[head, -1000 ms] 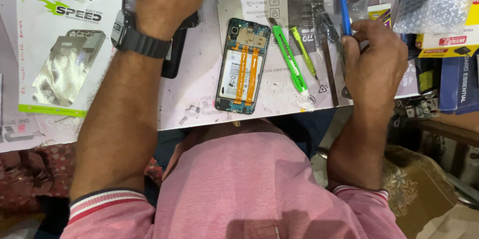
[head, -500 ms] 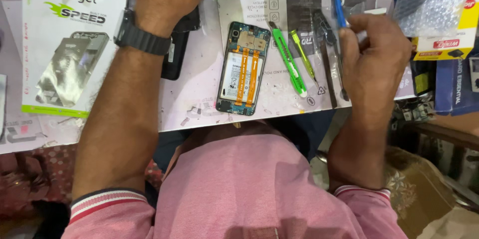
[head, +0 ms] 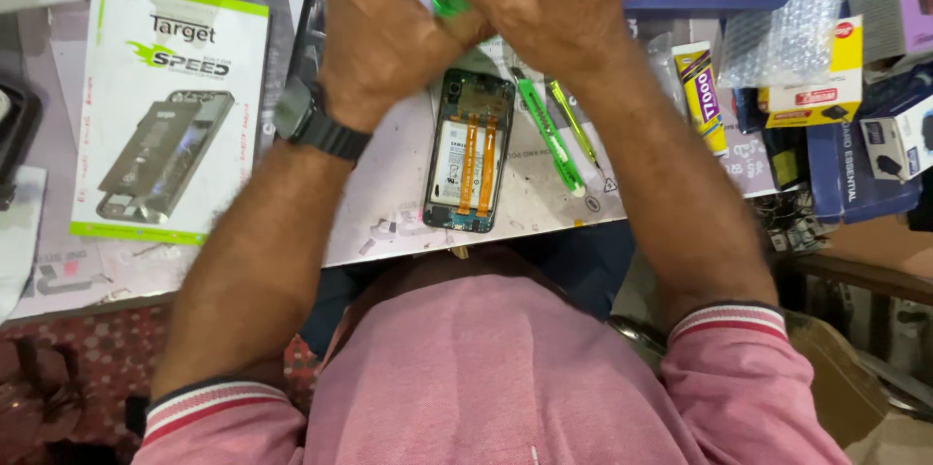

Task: The person disassembles a mobile phone, removes internal components using a green screwdriver, applies liquid from a small green bottle, and cleans the device with a blue brush.

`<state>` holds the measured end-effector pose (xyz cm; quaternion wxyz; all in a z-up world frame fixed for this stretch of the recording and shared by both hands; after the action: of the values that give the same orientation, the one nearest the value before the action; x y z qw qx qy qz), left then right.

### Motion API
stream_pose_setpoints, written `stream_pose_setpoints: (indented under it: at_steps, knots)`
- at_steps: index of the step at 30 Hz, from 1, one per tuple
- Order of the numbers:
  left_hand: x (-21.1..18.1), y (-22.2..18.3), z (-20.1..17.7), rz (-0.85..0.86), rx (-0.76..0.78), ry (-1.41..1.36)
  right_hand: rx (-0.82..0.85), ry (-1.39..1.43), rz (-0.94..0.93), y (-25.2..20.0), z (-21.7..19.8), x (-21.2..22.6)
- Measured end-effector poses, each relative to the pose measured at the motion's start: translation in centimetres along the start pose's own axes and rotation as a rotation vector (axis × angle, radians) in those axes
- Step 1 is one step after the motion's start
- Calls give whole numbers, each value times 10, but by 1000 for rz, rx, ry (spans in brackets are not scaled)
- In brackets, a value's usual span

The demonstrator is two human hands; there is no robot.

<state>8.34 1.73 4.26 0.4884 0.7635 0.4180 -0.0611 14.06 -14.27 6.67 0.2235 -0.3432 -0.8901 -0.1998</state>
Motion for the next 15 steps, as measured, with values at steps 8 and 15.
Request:
stream_pose_setpoints:
  at_steps: [8,15]
  knots:
    - [-15,-5,14,-388,558,-794,-204,331,-273,-36,-20,17]
    - [-8,-20,25,-315,963,-1109,-43,229,-302,-80,-35,45]
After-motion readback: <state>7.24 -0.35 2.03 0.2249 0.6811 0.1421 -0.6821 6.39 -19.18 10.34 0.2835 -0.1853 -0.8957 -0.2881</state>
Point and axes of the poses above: each hand's wrist, its own y-axis towards the middle knuckle, its own z-axis out of the palm, x = y × z, the point moved 3 cm from there along y, towards the middle knuckle, and after that the axes turned 13 degrees about x, right-handed, at the moved point
